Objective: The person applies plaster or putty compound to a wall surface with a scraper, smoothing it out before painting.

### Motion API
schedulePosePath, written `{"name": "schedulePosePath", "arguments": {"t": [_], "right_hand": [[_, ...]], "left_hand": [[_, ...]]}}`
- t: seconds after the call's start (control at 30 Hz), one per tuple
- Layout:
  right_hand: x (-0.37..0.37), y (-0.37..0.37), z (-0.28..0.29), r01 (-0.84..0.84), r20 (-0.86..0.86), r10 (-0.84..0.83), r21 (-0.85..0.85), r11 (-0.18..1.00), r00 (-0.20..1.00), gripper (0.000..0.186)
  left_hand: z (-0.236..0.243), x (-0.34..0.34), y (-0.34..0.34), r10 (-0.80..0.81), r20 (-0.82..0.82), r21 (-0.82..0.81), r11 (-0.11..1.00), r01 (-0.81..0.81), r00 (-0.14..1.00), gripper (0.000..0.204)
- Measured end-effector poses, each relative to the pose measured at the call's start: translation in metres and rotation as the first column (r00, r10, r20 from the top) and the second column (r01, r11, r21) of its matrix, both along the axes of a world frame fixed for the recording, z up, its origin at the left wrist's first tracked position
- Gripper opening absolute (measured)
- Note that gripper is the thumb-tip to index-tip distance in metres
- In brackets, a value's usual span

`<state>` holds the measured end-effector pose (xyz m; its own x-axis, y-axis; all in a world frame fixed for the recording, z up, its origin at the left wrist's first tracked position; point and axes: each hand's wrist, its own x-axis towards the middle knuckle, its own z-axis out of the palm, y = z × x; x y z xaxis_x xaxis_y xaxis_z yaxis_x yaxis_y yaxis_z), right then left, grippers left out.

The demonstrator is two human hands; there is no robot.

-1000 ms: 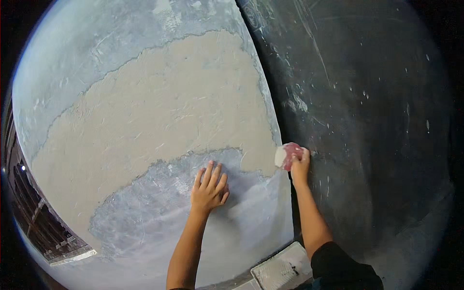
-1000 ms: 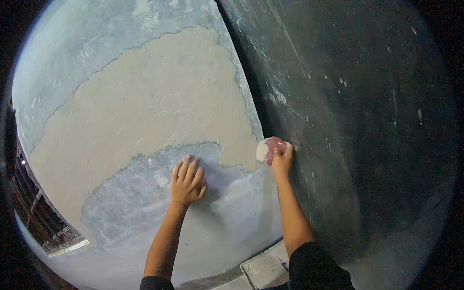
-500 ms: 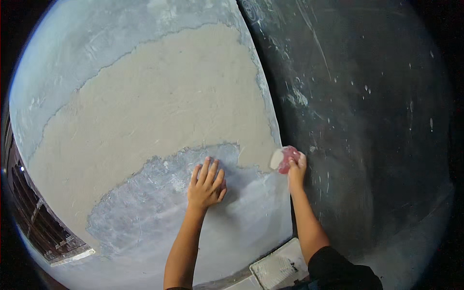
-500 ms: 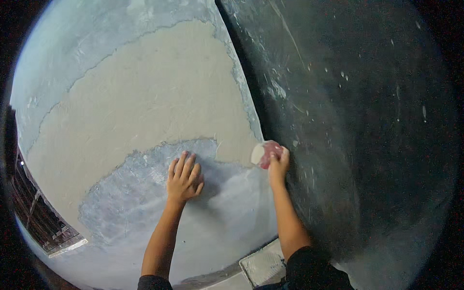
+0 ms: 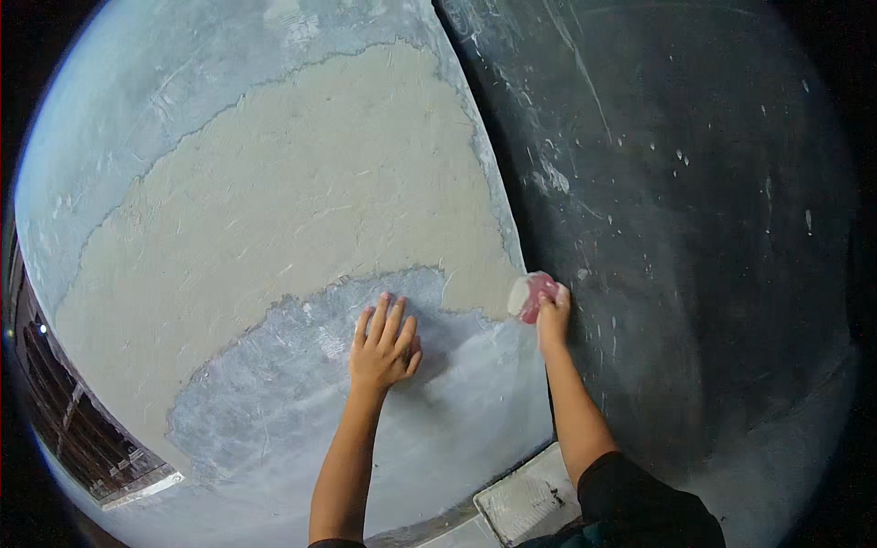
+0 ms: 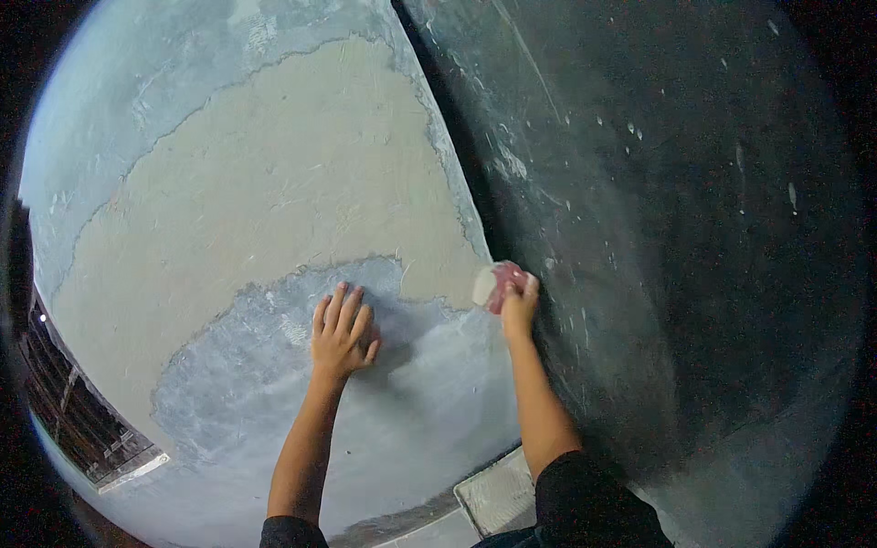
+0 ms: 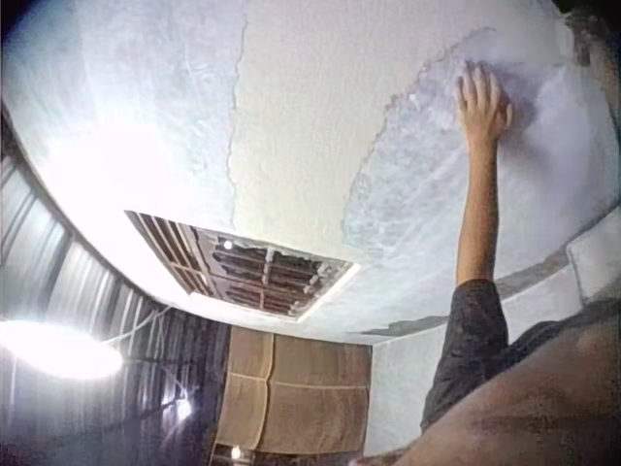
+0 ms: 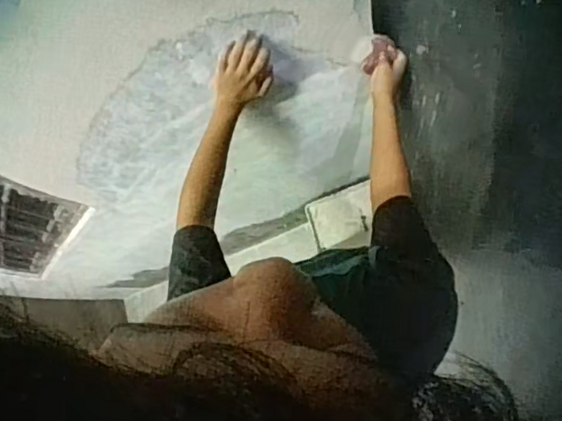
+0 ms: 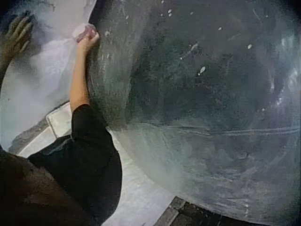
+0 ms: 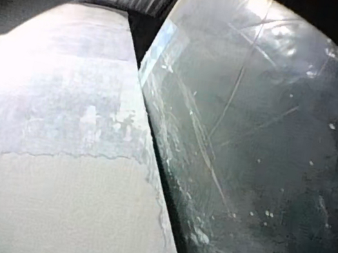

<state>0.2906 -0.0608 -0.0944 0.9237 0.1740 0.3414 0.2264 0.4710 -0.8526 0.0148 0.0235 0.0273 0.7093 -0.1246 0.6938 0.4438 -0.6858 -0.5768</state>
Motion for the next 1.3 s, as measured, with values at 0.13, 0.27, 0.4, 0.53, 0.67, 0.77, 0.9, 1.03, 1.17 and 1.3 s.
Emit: {"name": "schedulePosePath", "arguments": {"t": [0.13, 0.27, 0.4, 0.53, 0.67, 0.77, 0.9, 1.03, 1.17, 1.3], "right_hand": [[0.025, 0.008, -0.036, 0.003, -0.112, 0.019, 0.194, 0.981, 0.993, 0.033], [-0.011, 0.006, 0.000, -0.089, 0.016, 0.088, 0.111, 0.990, 0.996, 0.033], [0.029, 0.006, -0.043, 0.050, -0.045, -0.048, 0.047, 0.998, 0.998, 0.032], [0.016, 0.007, -0.042, -0.018, -0.238, 0.110, 0.358, 0.934, 0.965, 0.035], [-0.005, 0.007, -0.001, -0.117, -0.011, 0.120, 0.169, 0.979, 0.993, 0.035], [0.034, 0.013, -0.036, -0.033, -0.089, 0.047, 0.162, 0.986, 0.995, 0.033], [0.023, 0.006, -0.041, -0.068, -0.172, 0.117, 0.271, 0.960, 0.978, 0.033], [0.009, 0.016, -0.017, -0.103, 0.019, 0.102, 0.096, 0.990, 0.995, 0.031], [0.028, 0.009, -0.043, -0.038, -0.136, 0.060, 0.157, 0.987, 0.989, 0.034], [-0.005, -0.001, -0.027, -0.052, -0.035, 0.058, 0.159, 0.986, 0.998, 0.029]], "left_hand": [[-0.005, 0.007, 0.007, -0.066, 0.032, 0.049, 0.997, 0.064, 0.997, 0.042], [-0.003, 0.001, 0.004, -0.034, 0.033, 0.007, 0.999, 0.034, 0.999, 0.040], [-0.004, 0.010, 0.001, -0.048, 0.029, -0.005, 0.999, 0.048, 0.998, 0.039], [-0.005, 0.005, 0.007, -0.004, 0.028, 0.047, 0.999, 0.002, 1.000, 0.043], [-0.005, 0.001, 0.007, -0.009, 0.008, 0.024, 1.000, 0.009, 1.000, 0.047], [-0.006, 0.005, 0.005, -0.022, 0.016, 0.043, 0.999, 0.021, 1.000, 0.047], [-0.008, 0.003, 0.009, 0.000, 0.008, 0.081, 0.997, -0.001, 1.000, 0.045], [-0.005, 0.000, 0.005, -0.002, -0.008, -0.013, 1.000, 0.002, 1.000, 0.049], [-0.005, 0.006, 0.004, -0.013, -0.006, 0.011, 1.000, 0.013, 1.000, 0.053], [-0.008, 0.004, 0.007, -0.023, -0.007, 0.039, 0.999, 0.024, 1.000, 0.056]]}}
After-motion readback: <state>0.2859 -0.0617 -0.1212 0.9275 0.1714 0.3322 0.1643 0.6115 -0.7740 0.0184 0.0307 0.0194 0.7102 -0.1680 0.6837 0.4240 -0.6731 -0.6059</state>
